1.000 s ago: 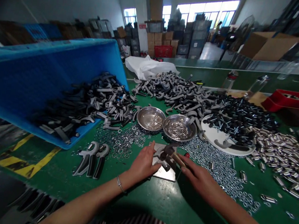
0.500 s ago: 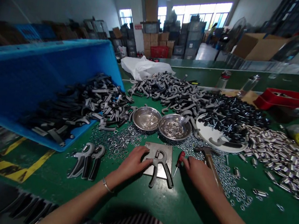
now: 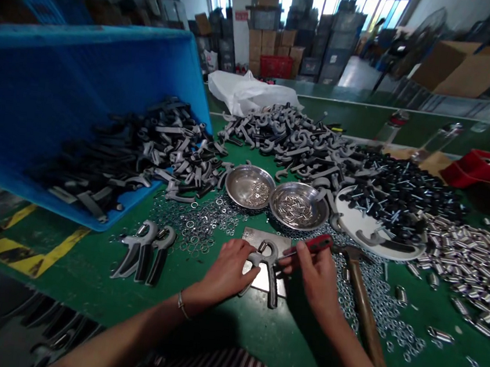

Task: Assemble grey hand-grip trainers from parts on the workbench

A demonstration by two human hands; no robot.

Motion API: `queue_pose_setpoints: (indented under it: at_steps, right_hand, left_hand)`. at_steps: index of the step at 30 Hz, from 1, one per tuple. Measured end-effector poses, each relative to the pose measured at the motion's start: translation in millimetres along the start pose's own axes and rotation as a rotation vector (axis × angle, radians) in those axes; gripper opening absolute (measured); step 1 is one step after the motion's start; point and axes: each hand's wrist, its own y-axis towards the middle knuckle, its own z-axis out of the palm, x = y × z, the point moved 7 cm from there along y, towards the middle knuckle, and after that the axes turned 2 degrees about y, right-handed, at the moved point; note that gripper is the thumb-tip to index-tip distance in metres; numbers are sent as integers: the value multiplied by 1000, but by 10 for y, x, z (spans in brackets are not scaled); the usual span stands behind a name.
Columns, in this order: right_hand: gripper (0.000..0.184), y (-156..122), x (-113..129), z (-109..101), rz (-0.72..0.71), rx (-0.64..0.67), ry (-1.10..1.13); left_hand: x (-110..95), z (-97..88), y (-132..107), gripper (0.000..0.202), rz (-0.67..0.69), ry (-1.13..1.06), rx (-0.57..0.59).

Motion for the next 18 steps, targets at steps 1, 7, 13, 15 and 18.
queue_pose_setpoints:
  at_steps: [1, 7, 13, 15, 18]
  right_hand:
    - [34, -17, -22, 135, -2, 1, 8]
    - [31, 18, -254, 463, 17, -1, -57]
    - [31, 34, -239, 448, 13, 22, -113]
    - [32, 22, -254, 445, -4, 3, -186]
    - [39, -21, -275, 437, -88, -61, -394]
  left_hand:
    - [12, 2, -1, 32, -9, -6, 0]
    - [51, 59, 32, 33, -17, -37, 26]
    - [70, 83, 38, 32, -22, -73, -1]
    - [64, 76, 30, 32, -18, -75, -10]
    - [57, 64, 14, 31, -15, -71, -19]
